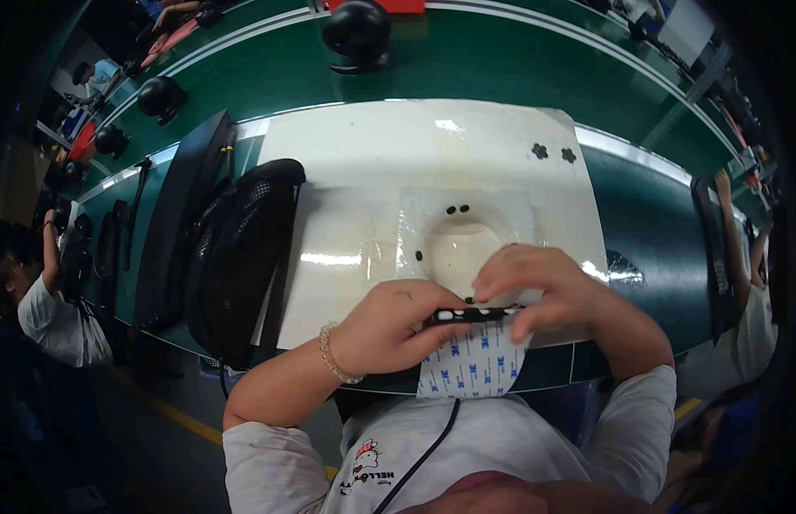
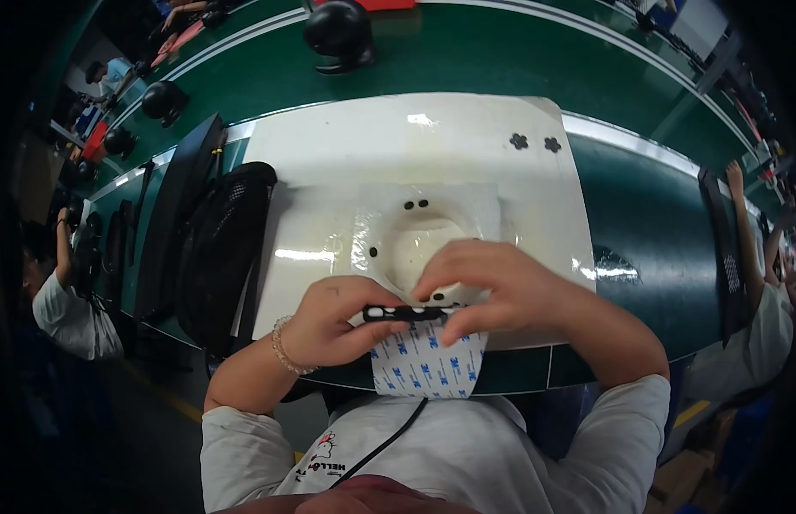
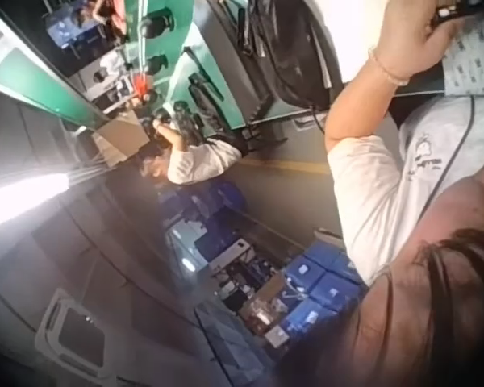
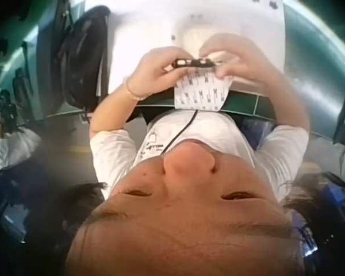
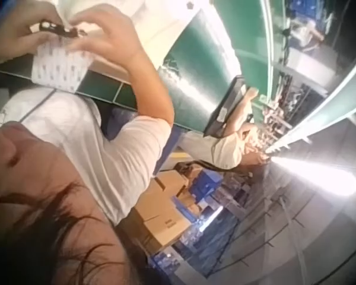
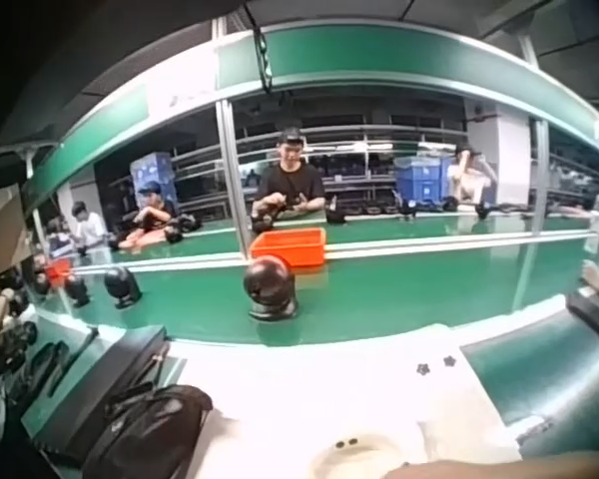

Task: The recorder is assembling light fixture components by applying adhesive foam strips to a plastic housing.

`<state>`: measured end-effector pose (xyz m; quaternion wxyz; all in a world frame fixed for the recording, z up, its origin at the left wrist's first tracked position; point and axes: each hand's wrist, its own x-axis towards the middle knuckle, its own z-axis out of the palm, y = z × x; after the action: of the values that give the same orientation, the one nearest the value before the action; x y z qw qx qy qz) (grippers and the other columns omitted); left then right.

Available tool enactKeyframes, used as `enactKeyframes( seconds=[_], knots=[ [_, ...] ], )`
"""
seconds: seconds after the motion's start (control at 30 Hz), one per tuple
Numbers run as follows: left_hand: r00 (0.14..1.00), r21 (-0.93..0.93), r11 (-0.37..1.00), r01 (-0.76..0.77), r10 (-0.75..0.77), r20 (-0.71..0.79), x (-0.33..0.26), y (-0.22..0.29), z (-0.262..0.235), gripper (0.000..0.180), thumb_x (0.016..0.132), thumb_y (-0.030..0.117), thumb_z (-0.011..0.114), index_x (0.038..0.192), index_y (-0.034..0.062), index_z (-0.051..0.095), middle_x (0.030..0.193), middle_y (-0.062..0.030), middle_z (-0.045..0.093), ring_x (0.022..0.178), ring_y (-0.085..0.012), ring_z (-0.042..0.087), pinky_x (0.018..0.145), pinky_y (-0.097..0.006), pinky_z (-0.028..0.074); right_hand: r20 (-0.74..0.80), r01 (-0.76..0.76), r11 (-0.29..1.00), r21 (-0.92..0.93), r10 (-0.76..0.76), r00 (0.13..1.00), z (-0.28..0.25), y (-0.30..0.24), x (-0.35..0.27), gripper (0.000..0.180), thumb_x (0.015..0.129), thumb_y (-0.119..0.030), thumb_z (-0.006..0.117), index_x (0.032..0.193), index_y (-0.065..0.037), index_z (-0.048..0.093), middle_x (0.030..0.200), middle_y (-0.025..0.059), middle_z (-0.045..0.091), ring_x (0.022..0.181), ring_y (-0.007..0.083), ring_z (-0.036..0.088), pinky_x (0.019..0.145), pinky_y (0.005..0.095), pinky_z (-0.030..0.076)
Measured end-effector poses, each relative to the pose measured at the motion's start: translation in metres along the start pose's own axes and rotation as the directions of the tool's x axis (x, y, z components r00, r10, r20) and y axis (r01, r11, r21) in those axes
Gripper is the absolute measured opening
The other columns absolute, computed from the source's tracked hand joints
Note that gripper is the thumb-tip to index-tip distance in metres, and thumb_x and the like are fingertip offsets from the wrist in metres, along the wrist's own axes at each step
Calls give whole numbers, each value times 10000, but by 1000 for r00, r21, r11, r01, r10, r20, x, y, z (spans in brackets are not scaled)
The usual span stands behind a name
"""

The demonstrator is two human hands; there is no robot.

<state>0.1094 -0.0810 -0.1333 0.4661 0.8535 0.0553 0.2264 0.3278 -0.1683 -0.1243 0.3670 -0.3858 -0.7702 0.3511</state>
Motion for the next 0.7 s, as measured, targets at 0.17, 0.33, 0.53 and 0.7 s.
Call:
enactKeyframes(
  seconds=[0.17,0.33,0.53,0.7],
  knots=[
    [999,-31,999,43,-42,20,-2,1,-7,170,769,147,633,890,36,588,688,-98,569,603,-242,564,544,-306,445,-153,-329,929,-170,305,940,-44,33,77,409,868,-345,515,1167,-68,507,1197,81,492,1030,188,498,861,326,402],
    [966,-56,971,231,-222,132,1,0,-23,151,787,161,605,852,32,563,701,-134,568,644,-291,568,581,-349,447,-134,-375,630,-680,397,908,-70,120,178,384,870,-289,485,1196,-86,479,1311,59,404,1141,238,454,928,333,380],
    [919,-26,944,328,-312,240,6,-3,-28,177,797,179,571,865,18,541,743,-156,577,710,-327,567,637,-385,445,-308,-457,349,-818,405,861,-86,172,241,491,869,-411,440,1287,-153,407,1351,24,365,1136,244,461,931,353,386],
    [916,-18,943,332,-317,245,6,-2,-30,183,792,183,577,864,19,541,744,-159,577,718,-330,568,639,-387,446,-431,-540,280,-794,368,824,-88,184,237,526,850,-466,455,1287,-180,399,1226,123,454,1095,276,490,903,373,407]
  ],
)
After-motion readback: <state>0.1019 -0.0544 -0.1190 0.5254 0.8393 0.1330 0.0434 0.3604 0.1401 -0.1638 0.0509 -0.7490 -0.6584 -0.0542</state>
